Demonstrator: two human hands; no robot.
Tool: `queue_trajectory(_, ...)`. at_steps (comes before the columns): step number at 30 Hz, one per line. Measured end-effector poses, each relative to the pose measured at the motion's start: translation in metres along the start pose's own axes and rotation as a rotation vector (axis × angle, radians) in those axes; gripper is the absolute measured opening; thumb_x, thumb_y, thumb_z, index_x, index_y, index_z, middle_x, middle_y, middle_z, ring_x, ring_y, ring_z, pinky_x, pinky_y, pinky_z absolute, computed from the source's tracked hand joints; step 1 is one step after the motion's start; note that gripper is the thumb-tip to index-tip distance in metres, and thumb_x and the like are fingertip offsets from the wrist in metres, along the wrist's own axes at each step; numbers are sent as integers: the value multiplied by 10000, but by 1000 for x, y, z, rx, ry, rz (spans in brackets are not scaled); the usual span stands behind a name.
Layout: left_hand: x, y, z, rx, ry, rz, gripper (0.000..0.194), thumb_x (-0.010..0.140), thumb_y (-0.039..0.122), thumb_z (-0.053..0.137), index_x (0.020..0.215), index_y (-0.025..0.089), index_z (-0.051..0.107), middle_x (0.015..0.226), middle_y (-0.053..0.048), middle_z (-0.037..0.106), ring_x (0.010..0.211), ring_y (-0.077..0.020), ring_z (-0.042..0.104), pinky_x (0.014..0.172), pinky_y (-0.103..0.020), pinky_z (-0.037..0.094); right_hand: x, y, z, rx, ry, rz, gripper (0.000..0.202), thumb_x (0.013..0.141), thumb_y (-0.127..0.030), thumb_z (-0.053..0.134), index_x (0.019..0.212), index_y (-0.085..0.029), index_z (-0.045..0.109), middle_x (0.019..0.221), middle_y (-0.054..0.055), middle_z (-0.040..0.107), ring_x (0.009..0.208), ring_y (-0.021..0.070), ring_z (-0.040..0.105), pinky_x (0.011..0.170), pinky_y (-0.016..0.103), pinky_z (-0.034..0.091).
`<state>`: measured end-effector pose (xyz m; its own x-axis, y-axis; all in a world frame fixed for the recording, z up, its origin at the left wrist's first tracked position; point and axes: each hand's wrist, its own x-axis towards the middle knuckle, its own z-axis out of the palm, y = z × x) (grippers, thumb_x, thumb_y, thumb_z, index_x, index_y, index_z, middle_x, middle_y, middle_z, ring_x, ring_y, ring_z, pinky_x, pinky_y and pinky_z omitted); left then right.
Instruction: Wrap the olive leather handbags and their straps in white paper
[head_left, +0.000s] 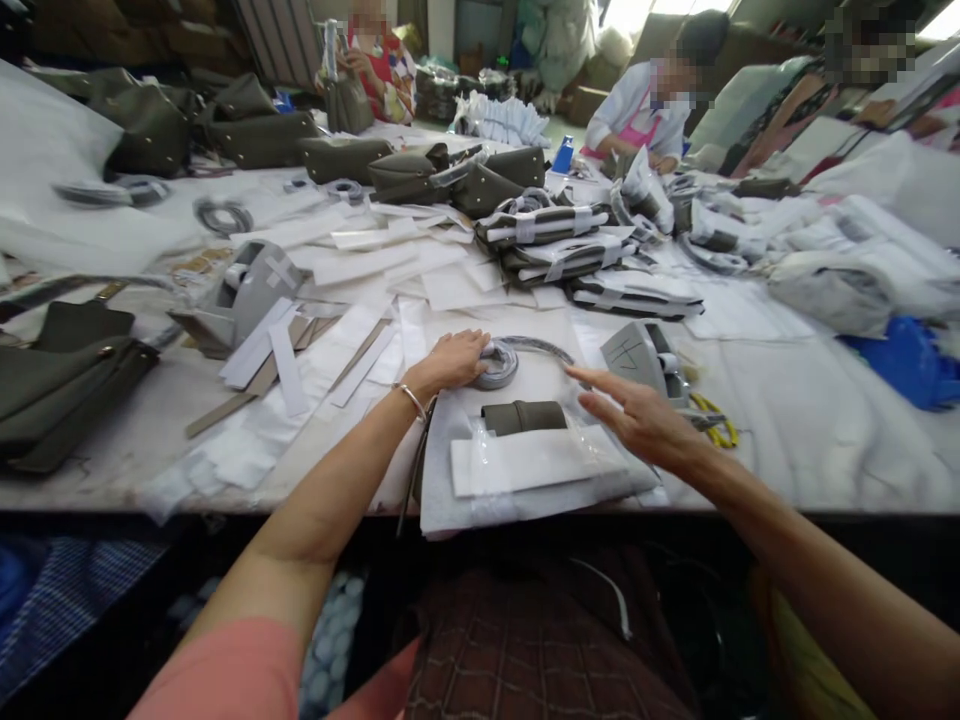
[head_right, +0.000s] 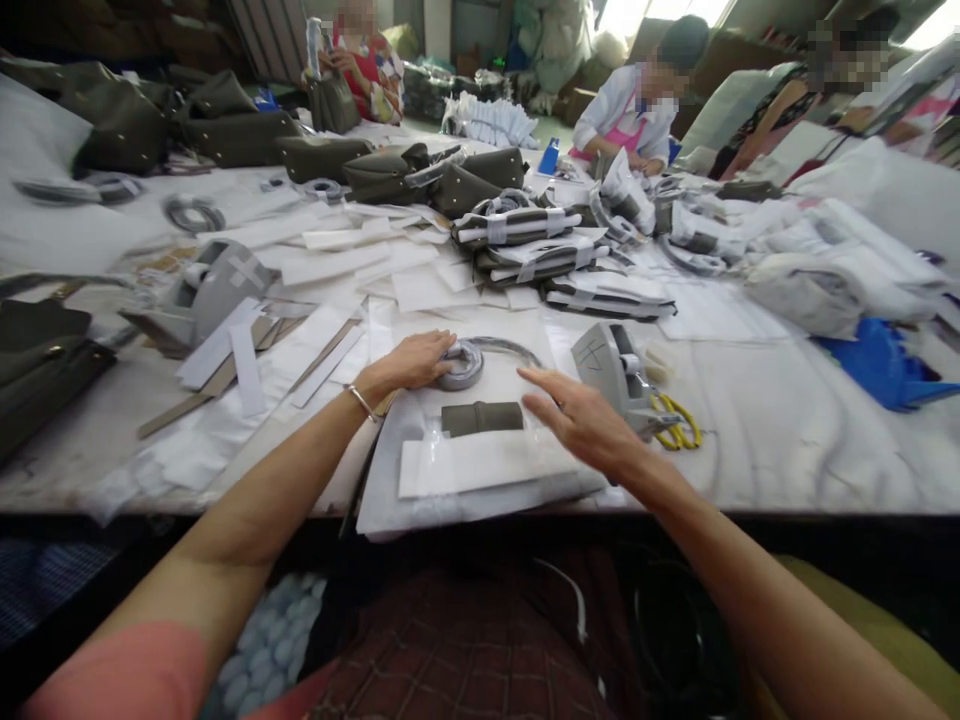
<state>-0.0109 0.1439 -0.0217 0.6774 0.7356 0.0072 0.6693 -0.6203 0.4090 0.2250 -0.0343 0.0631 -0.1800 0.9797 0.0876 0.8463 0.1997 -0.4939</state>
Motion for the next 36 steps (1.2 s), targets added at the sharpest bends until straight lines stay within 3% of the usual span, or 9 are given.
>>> queue_trajectory(4, 13, 13, 0, 77, 0, -25, 483, 948, 245, 466, 1417, 144, 411, 1520, -182, 396, 1424, -298, 330, 1172, -515, 190, -64, -18, 34, -191, -110, -269, 673, 924, -424, 592, 1522, -246, 341, 1519, 85, 429, 1416, 293, 373, 1203, 551, 234)
queue_trajectory(8, 16, 16, 10, 96, -12, -80, 460, 973, 193, 361, 1430, 154, 383, 1429, -189, 504, 1336, -289, 456, 1122, -537, 276, -83, -17, 68, -302, -100, -324, 797, 883, -330, 665, 1553, -230, 246, 1538, 110, 392, 1429, 302, 344, 1185, 570, 269)
queue_trajectory(13, 6, 17, -2, 59, -10, -92, 495, 949, 248, 464, 1428, 138, 403, 1486, -195, 441, 1368, -291, 421, 1110, -466, 321, -75, -10, 47, -217, -127, -256, 675, 961, -429, 526, 1549, -225, 262, 1542, 99, 391, 1420, 261, 370, 1181, 495, 310)
queue_trajectory(17, -34, 42, -26, -37, 14, 1, 499, 957, 353, 502, 1418, 167, 461, 1516, -134, 427, 1411, -260, 379, 1151, -363, 284, -49, 8, 26, -261, -44, -130, 594, 1000, -451, 375, 1518, -163, 340, 1535, 133, 395, 1431, 264, 350, 1193, 505, 258)
queue_trajectory(20, -85, 70, -28, -187, -13, 219, 517, 945, 444, 529, 1407, 214, 494, 1520, -95, 433, 1436, -251, 345, 1190, -375, 212, -32, 31, 30, -358, -135, -37, 576, 995, -469, 336, 1463, -147, 432, 1514, 137, 429, 1439, 282, 330, 1187, 566, 212)
queue_trajectory(24, -148, 90, 0, -13, -80, 222, 566, 960, 460, 497, 1463, 213, 418, 1566, -124, 339, 1475, -275, 260, 1209, -491, 78, -25, 53, 46, -376, -210, 45, 563, 995, -481, 306, 1449, -182, 452, 1533, 110, 404, 1462, 287, 275, 1167, 596, 231)
queue_trajectory(27, -166, 88, 24, 77, -35, 158, 566, 983, 430, 448, 1499, 216, 357, 1589, -108, 287, 1486, -270, 227, 1211, -500, 60, -26, 56, 51, -332, -183, 48, 579, 982, -500, 342, 1453, -182, 450, 1545, 111, 384, 1473, 296, 242, 1172, 588, 229)
queue_trajectory(31, -166, 81, 32, 86, 56, 174, 541, 995, 454, 411, 1483, 221, 388, 1561, -96, 358, 1471, -256, 272, 1219, -485, 84, -29, 48, 43, -120, -40, 50, 580, 950, -506, 417, 1401, -154, 515, 1491, 134, 466, 1434, 297, 338, 1170, 523, 291)
queue_trajectory(36, -187, 76, 22, -75, 271, 118, 542, 1000, 494, 359, 1441, 191, 449, 1531, -125, 408, 1446, -259, 322, 1207, -466, 207, -77, 25, 19, 189, 463, 234, 471, 883, -553, 565, 1188, -210, 674, 1206, 103, 694, 1155, 306, 625, 1060, 500, 441)
